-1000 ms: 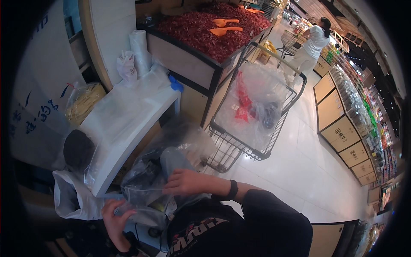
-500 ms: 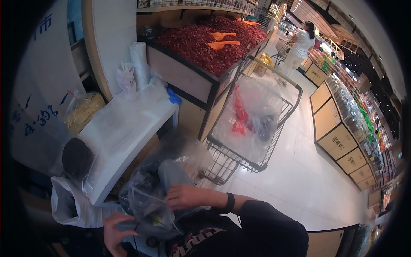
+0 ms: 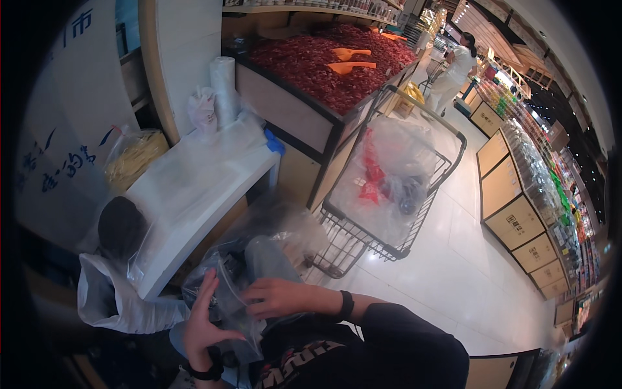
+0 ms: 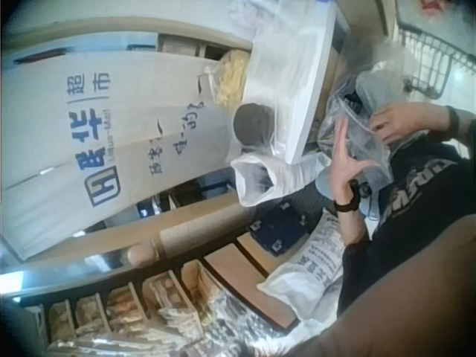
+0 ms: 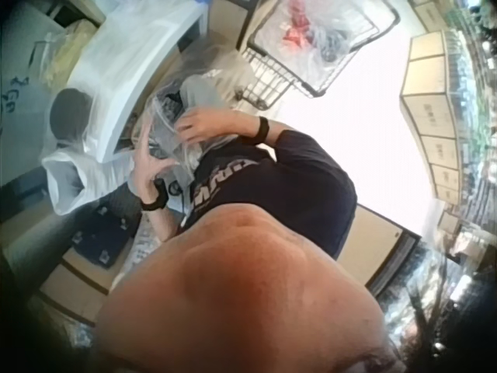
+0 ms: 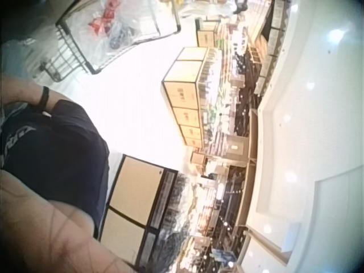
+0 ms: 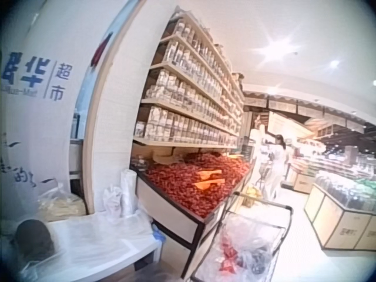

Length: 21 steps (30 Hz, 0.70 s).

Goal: Weighing a product in a plastic bag and sealing it with a machine in a supermarket.

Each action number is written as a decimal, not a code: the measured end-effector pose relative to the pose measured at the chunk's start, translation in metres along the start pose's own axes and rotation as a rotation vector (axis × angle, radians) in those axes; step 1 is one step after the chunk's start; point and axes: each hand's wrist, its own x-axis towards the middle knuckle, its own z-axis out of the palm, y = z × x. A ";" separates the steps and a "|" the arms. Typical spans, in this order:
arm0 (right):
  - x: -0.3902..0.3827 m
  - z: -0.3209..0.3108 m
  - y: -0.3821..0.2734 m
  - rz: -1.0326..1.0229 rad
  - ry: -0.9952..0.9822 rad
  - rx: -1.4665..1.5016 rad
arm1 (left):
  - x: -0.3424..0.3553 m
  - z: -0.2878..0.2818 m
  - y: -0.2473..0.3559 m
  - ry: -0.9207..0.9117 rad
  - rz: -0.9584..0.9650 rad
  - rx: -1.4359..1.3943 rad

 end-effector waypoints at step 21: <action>0.010 0.017 0.001 0.070 0.099 -0.089 | -0.006 0.027 -0.018 -0.002 -0.044 -0.225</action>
